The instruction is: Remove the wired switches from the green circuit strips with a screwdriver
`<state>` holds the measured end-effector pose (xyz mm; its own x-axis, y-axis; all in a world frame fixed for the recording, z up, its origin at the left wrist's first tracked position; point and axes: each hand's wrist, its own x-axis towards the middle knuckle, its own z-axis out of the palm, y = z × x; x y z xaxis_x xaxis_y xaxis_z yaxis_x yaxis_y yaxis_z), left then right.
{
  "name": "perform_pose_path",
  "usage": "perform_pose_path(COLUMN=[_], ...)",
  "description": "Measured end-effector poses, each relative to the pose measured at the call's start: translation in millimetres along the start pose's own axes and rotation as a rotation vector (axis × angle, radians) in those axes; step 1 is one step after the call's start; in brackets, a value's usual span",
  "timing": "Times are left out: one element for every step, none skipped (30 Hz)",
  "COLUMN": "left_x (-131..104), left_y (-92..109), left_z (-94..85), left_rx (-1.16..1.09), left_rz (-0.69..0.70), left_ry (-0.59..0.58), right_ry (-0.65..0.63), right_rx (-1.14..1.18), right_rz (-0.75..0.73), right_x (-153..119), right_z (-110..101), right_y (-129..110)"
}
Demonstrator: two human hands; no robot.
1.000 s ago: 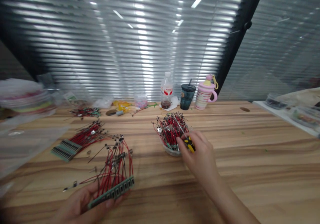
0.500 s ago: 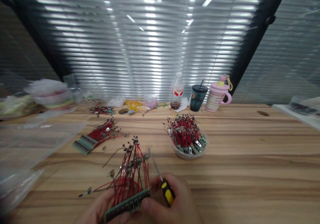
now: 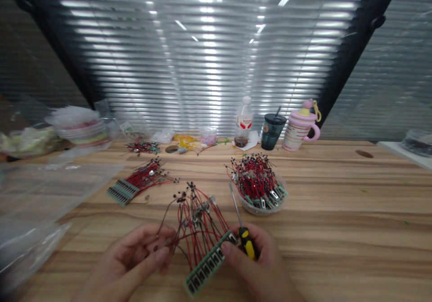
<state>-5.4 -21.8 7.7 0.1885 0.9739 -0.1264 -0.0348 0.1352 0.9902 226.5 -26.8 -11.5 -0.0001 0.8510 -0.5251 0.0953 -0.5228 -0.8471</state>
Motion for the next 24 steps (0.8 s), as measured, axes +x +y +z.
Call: perform_pose_path(left_x=[-1, -2, -3, -4, -5, -4, -4, -2, -1, 1, 2, 4, 5, 6, 7, 8, 8, 8, 8, 7, 6, 4, 3, 1], left_y=[0, -1, -3, -4, -6, -7, -7, -8, -8, -7, -7, -7, -7, -8, -9, -10, -11, -12, -12, -12, -11, -9, -8, -7], left_z=[-0.4, -0.8, -1.2, -1.5, -1.5, -1.2, -0.7, 0.0, 0.7, 1.3, 1.8, 2.1, 2.2, 2.1, 2.0, 1.9, 1.9, 2.3, 3.2, 4.4, 6.1, 8.0, 9.9, 11.5], left_rx=[0.036, 0.085, 0.134, 0.174, 0.202, 0.213, 0.211, 0.194, 0.167, 0.139, 0.108, 0.076, 0.036, -0.008, -0.052, -0.098, -0.141, -0.188, -0.242, -0.303, -0.374, -0.432, -0.467, -0.481], left_rz=[-0.001, 0.007, 0.023, 0.048, 0.081, 0.116, 0.144, 0.163, 0.17, 0.164, 0.147, 0.119, 0.09, 0.064, 0.035, 0.008, -0.023, -0.059, -0.112, -0.186, -0.26, -0.336, -0.384, -0.408], left_ry=[-0.003, -0.006, -0.007, -0.009, -0.009, 0.0, 0.008, 0.006, -0.008, -0.021, -0.037, -0.056, -0.073, -0.088, -0.099, -0.101, -0.102, -0.096, -0.082, -0.054, -0.015, 0.027, 0.068, 0.095], right_ry=[0.002, -0.005, -0.02, -0.036, -0.059, -0.088, -0.129, -0.177, -0.234, -0.293, -0.347, -0.397, -0.444, -0.485, -0.518, -0.544, -0.559, -0.562, -0.555, -0.544, -0.534, -0.526, -0.519, -0.517], right_rx=[0.004, 0.005, 0.008, 0.011, 0.02, 0.039, 0.06, 0.074, 0.08, 0.082, 0.084, 0.083, 0.084, 0.087, 0.092, 0.095, 0.095, 0.093, 0.091, 0.092, 0.095, 0.1, 0.101, 0.085], right_rz=[0.01, 0.018, 0.025, 0.034, 0.047, 0.062, 0.077, 0.089, 0.1, 0.102, 0.099, 0.095, 0.093, 0.089, 0.086, 0.089, 0.094, 0.101, 0.108, 0.11, 0.111, 0.11, 0.11, 0.115], right_x=[0, 0, -1, -2, -3, -4, -5, -6, -7, -8, -8, -8, -8, -8, -7, -7, -6, -6, -5, -6, -6, -6, -7, -7], right_z=[-1, -1, -1, -2, -2, -2, -2, -2, -2, -3, -3, -4, -5, -6, -6, -6, -6, -5, -5, -5, -5, -5, -5, -6], right_y=[-1, -1, -2, -2, -3, -4, -4, -5, -6, -6, -7, -6, -6, -5, -4, -2, 0, 2, 4, 7, 10, 12, 15, 16])
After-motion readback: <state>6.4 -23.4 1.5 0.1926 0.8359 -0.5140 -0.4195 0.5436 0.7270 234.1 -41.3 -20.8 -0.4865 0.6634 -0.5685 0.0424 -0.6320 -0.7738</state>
